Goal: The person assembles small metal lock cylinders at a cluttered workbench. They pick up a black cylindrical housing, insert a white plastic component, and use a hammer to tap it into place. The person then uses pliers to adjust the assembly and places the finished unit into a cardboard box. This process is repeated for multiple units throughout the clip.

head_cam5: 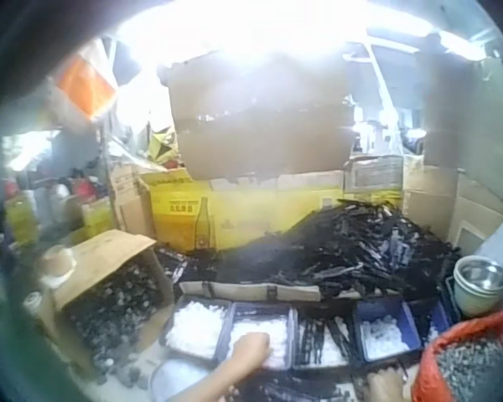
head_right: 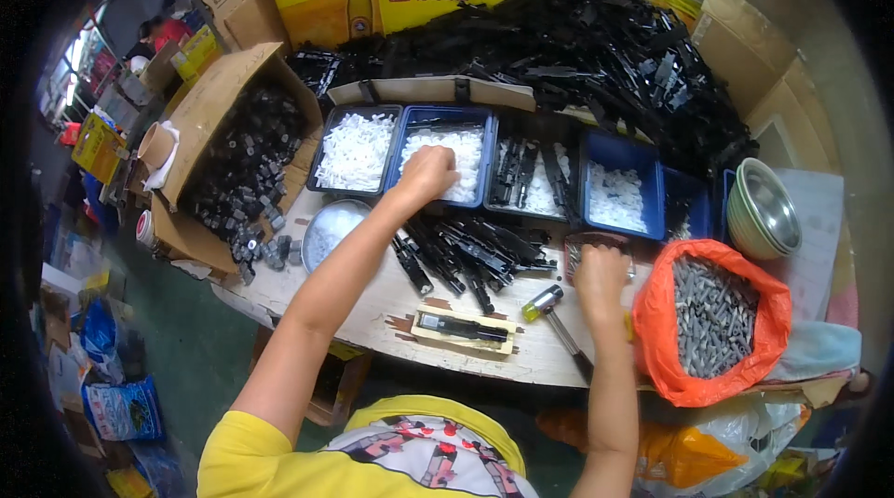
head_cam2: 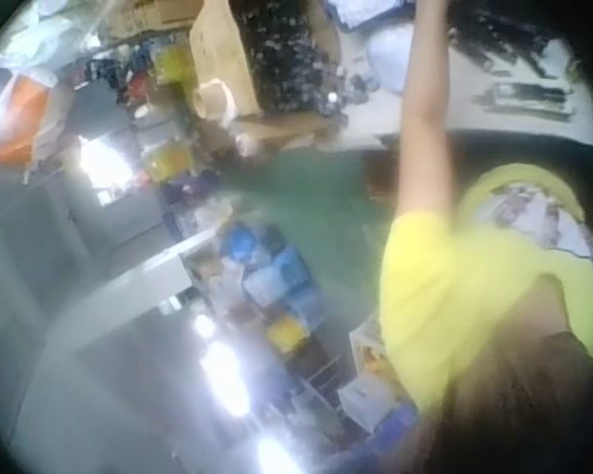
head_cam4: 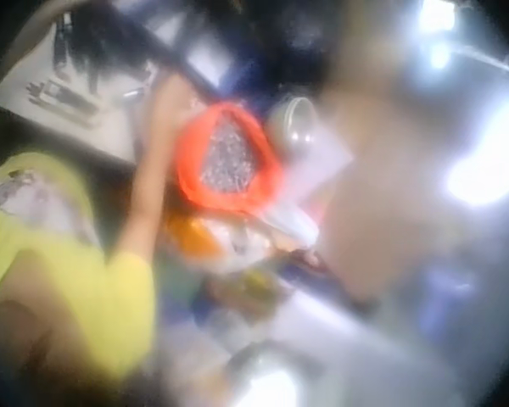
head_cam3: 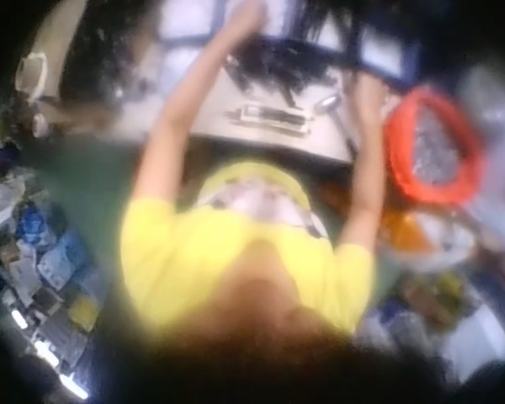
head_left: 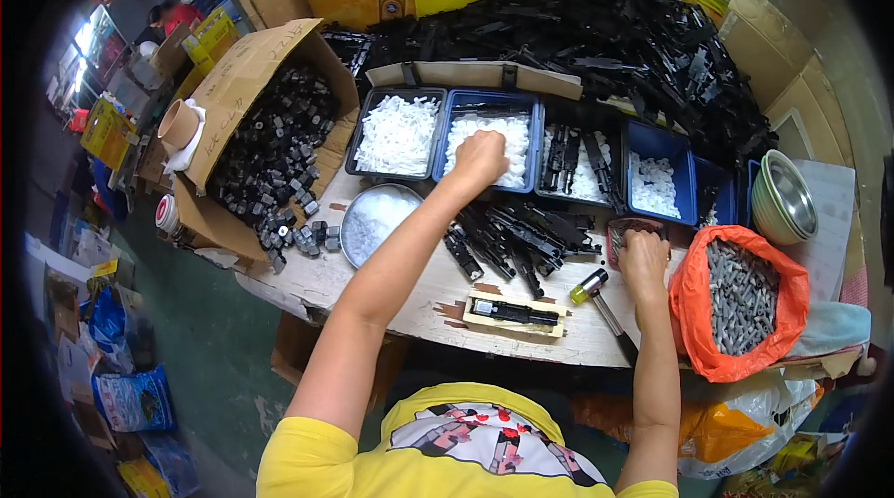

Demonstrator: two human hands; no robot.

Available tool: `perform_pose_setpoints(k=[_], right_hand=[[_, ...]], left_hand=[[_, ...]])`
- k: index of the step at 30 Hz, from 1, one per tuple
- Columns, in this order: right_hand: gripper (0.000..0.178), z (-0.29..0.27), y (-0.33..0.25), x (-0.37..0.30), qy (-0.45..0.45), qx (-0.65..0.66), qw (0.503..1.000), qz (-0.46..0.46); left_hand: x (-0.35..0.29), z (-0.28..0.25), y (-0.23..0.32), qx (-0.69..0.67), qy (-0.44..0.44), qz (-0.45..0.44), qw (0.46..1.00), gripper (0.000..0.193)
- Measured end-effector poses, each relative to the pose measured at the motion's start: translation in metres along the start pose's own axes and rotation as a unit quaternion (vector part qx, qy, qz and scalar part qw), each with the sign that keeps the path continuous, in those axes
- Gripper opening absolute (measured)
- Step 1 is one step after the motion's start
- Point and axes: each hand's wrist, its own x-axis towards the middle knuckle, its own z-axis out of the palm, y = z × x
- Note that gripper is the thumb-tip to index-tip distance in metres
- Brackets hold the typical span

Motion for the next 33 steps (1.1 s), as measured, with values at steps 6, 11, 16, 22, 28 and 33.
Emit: perform_pose_setpoints(k=[6,11,16,22,28,33], right_hand=[[0.005,-0.002,0.005,-0.005,0.039,0.056,0.998,-0.001],[0.003,-0.005,0.009,-0.011,0.074,0.135,0.988,-0.009],[0.006,-0.012,0.007,-0.016,0.183,0.23,0.956,0.015],[0.006,-0.045,-0.064,-0.046,0.033,0.639,0.767,0.044],[0.005,-0.051,-0.111,-0.06,-0.013,0.721,0.693,0.024],[0.005,-0.045,-0.12,-0.066,-0.039,0.724,0.688,0.021]], left_hand=[[-0.003,-0.012,-0.023,-0.235,0.074,0.037,0.969,0.014],[-0.029,-0.039,-0.016,-0.539,-0.022,-0.029,0.841,0.019],[-0.082,-0.042,0.003,-0.6,-0.067,-0.054,0.795,0.018],[-0.16,-0.005,0.028,-0.687,-0.129,-0.067,0.712,0.018],[-0.19,0.011,0.036,-0.675,-0.132,-0.035,0.725,0.015],[-0.197,0.008,0.036,-0.674,-0.128,-0.058,0.725,0.022]])
